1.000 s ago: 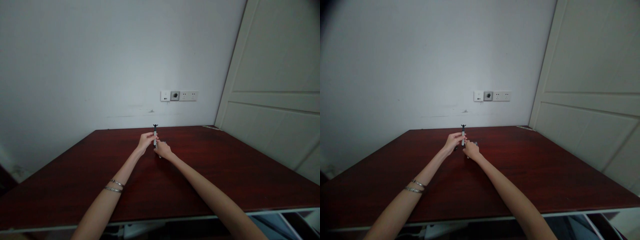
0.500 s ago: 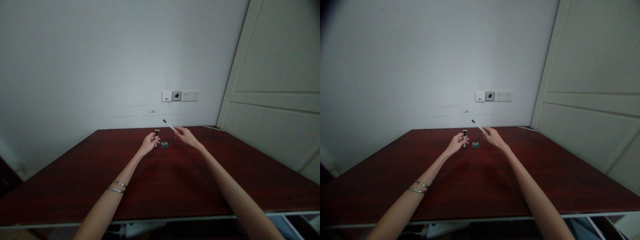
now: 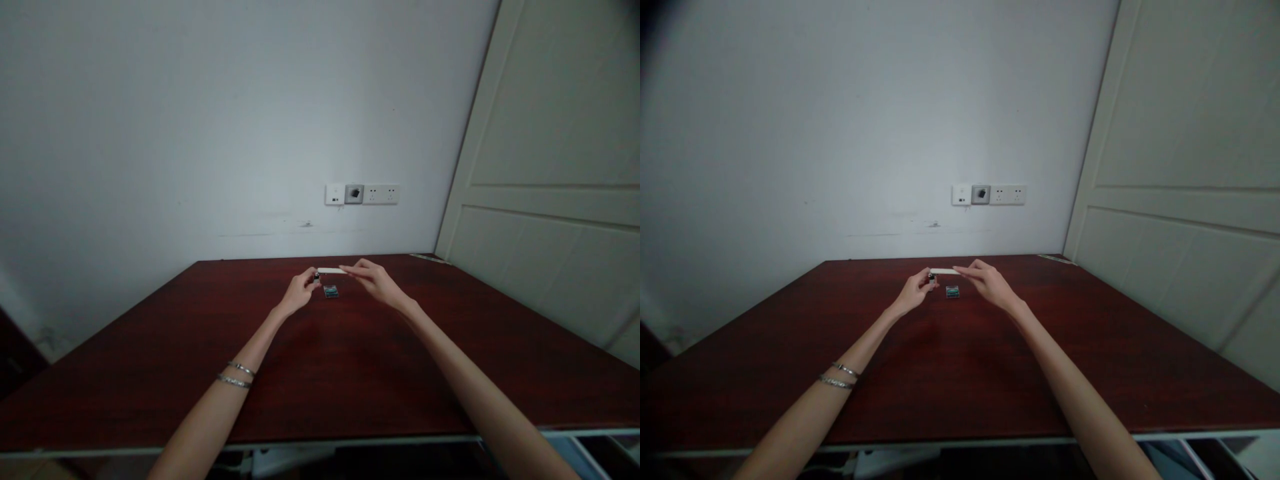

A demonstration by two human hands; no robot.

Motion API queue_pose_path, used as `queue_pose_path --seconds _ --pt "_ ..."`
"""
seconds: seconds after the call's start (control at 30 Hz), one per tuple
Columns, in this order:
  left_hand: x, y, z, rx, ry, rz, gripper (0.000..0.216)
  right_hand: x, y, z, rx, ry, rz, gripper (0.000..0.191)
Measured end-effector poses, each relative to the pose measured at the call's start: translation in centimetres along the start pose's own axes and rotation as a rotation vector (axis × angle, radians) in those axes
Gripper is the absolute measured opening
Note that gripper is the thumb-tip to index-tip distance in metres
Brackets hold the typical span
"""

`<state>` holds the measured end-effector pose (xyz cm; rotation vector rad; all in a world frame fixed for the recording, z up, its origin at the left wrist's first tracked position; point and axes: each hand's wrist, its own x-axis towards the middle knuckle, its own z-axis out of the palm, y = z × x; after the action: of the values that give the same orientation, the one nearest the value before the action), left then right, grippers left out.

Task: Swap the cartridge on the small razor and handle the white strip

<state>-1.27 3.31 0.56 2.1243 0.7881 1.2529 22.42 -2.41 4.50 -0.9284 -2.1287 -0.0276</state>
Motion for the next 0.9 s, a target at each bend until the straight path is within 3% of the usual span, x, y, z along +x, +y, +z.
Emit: queue_pose_path --seconds 0.1,0.33,0.53,0.63,0.77,0.9 --pt "-0.1 0.5 -0.1 0.013 -0.013 -0.006 0.014 -0.5 1.0 -0.6 0.01 0.024 0.052 0.032" --pt "-0.2 1.0 -0.1 0.022 -0.015 -0.009 0.014 0.0 -1.1 -0.1 -0.132 0.025 0.026 0.033" --pt "-0.1 1.4 -0.2 0.044 -0.022 0.049 0.011 -1.2 0.3 0.0 -0.209 0.068 0.096 0.031" --pt "-0.2 1.4 -0.2 0.068 -0.022 0.044 0.01 -0.9 -0.3 0.0 -0.198 0.094 0.077 0.03" --pt "-0.2 1.7 -0.3 0.081 -0.048 0.056 0.01 -0.2 -1.6 0.0 -0.176 0.044 0.027 0.031" --pt "-0.2 1.8 -0.3 0.105 -0.055 0.05 0.011 -0.6 -0.7 -1.1 -0.143 0.002 0.079 0.029"
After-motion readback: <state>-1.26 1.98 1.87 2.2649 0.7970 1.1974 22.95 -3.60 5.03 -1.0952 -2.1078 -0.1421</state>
